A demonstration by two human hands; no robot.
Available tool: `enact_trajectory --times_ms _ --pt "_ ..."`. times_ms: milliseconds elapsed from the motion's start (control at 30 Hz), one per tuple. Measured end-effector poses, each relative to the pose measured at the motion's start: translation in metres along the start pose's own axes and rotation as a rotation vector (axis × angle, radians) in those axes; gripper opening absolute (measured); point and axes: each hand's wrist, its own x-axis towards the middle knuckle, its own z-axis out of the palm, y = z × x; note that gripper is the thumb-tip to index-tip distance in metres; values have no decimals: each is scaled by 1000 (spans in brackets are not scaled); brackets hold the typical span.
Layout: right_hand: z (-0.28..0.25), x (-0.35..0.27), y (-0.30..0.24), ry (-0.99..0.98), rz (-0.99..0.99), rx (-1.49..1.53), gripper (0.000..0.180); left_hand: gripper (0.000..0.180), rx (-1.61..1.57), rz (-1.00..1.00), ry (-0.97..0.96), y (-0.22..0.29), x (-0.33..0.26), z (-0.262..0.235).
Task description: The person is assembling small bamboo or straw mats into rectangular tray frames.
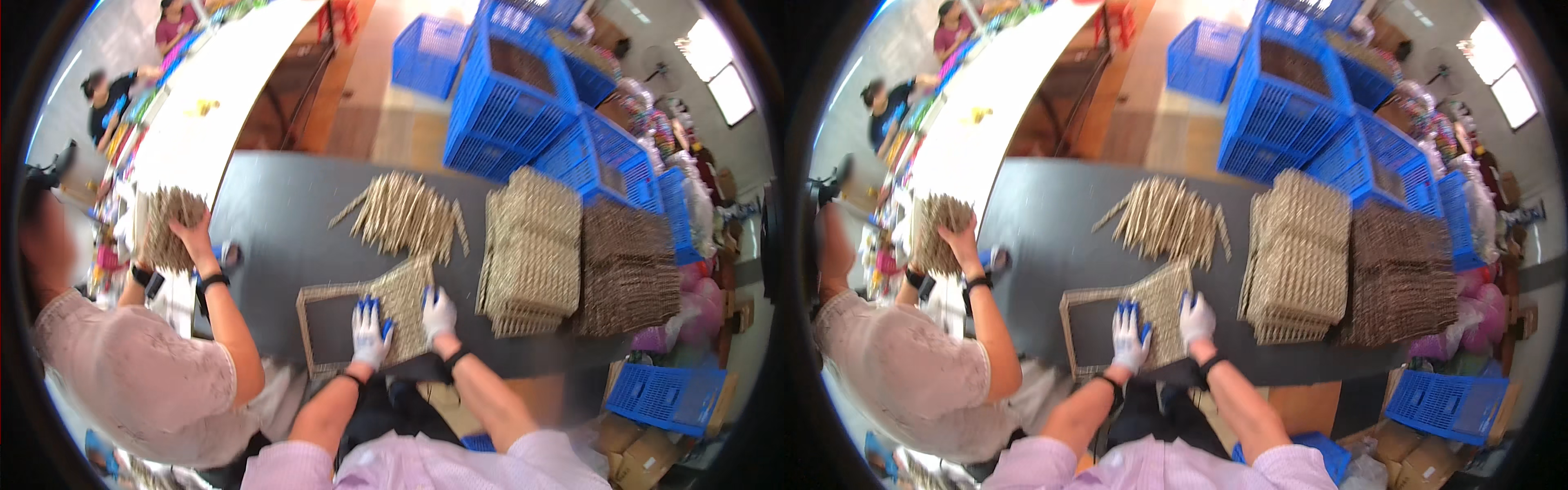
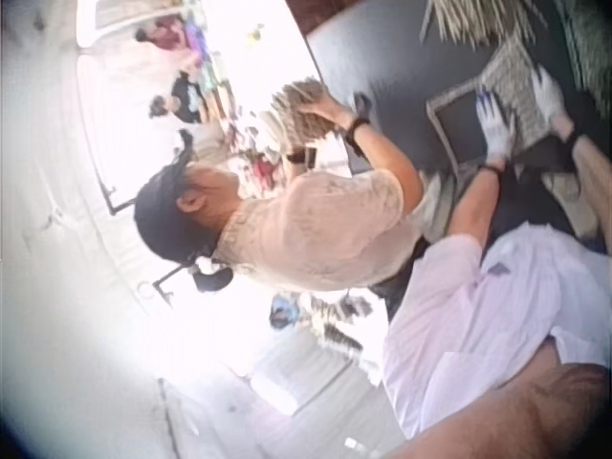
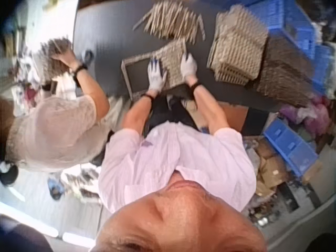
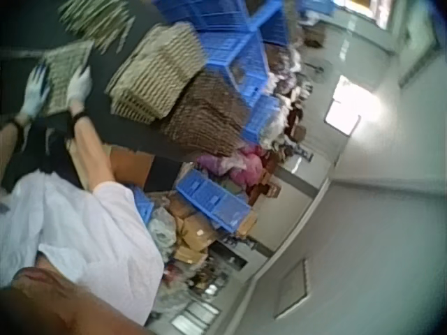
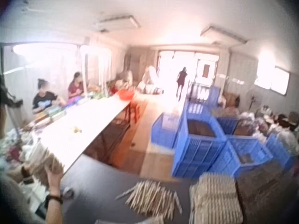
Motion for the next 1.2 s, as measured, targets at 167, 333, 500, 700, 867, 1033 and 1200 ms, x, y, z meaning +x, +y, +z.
enact_trajectory --times_ms 167,333,500,700,867,1033,1200 --pt "18 21 -24 -34 145 -128 48 82 5 5 -47 -7 -1 6" --pt "-17 -40 19 -52 113 -201 43 64 -42 -107 38 -5 0 11" --pt "-17 -94 42 -35 99 -212 43 54 -10 -117 65 -3 -1 12" --pt "-12 -36 17 -36 116 -170 43 60 21 -91 1 -3 2 7" --pt "15 21 -18 -46 134 -184 49 65 26 -67 -19 -5 -1 7" --pt "-2 -15 2 -23 94 -147 44 62 25 -78 10 -6 -1 9" --pt "-19 -107 45 -98 131 -239 44 54 30 -163 61 -4 -3 12"
